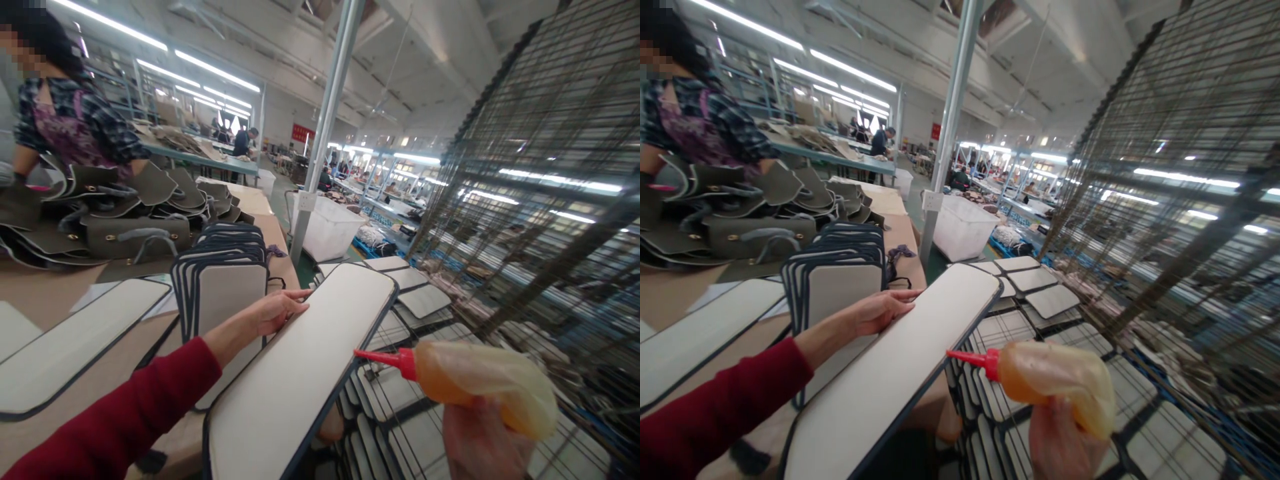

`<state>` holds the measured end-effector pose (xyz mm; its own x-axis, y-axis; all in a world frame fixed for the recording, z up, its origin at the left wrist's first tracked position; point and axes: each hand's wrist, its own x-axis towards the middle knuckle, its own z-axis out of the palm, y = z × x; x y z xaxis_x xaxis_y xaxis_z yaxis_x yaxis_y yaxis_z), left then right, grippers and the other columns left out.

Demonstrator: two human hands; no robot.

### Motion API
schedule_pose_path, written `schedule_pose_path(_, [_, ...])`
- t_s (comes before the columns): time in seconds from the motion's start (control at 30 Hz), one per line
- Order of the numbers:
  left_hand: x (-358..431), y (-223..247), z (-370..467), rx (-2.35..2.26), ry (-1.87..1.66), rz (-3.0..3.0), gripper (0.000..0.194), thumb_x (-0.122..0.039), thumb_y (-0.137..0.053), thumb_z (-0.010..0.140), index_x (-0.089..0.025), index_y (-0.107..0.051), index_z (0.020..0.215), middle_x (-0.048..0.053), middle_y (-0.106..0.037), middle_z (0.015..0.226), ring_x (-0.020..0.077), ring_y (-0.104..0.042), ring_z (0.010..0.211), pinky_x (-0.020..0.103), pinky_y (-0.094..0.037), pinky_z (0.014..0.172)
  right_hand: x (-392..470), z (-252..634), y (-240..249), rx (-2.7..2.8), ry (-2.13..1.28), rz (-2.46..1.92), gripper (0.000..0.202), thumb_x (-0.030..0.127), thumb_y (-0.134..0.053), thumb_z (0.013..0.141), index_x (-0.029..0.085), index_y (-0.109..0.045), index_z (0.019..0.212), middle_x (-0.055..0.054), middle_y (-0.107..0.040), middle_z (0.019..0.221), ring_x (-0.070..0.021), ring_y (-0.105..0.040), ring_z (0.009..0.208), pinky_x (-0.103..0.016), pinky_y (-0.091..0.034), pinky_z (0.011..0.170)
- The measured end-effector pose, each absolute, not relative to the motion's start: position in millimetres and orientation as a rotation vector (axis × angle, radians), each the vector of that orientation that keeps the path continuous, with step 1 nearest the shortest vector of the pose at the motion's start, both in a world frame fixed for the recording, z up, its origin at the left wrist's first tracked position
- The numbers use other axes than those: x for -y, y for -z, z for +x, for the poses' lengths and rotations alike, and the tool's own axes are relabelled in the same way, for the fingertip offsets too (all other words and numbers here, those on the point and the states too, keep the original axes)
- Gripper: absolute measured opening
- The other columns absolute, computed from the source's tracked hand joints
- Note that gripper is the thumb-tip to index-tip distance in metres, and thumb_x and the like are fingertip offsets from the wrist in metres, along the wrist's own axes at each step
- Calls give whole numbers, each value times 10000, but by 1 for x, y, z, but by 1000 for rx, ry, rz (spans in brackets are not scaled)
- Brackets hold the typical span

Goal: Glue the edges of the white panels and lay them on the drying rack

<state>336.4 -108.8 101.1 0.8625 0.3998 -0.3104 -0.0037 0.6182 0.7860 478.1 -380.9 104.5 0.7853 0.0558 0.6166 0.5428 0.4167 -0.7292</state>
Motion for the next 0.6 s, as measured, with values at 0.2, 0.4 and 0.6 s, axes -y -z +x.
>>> schedule_pose_path(0.2, [110, -103, 337, -511, -267, 863, 702, 18, -658, 721, -68, -461, 1389, 128, -756, 873, 194, -717, 642, 270, -584, 582, 372, 468, -112, 571, 262, -973, 545, 362, -835, 656, 236, -639, 1149, -30, -633, 1159, -192, -611, 1032, -243, -536, 833])
schedule_pose_path(0.4, [111, -103, 338, -522, -278, 859, 655, 14, -636, 749, -61, -470, 1378, 123, -751, 837, 185, -707, 616, 261, -580, 566, 367, 464, -114, 560, 214, -960, 370, 371, -847, 637, 214, -675, 925, -24, -664, 1024, -209, -597, 1057, -239, -544, 767])
schedule_pose_path(0.6, [109, -101, 337, -542, -295, 847, 648, 6, -661, 734, -58, -490, 1356, 111, -744, 797, 194, -704, 604, 267, -578, 550, 366, 464, -110, 464, 150, -974, 392, 392, -860, 599, 210, -669, 889, -23, -648, 1105, -206, -599, 1059, -224, -558, 715])
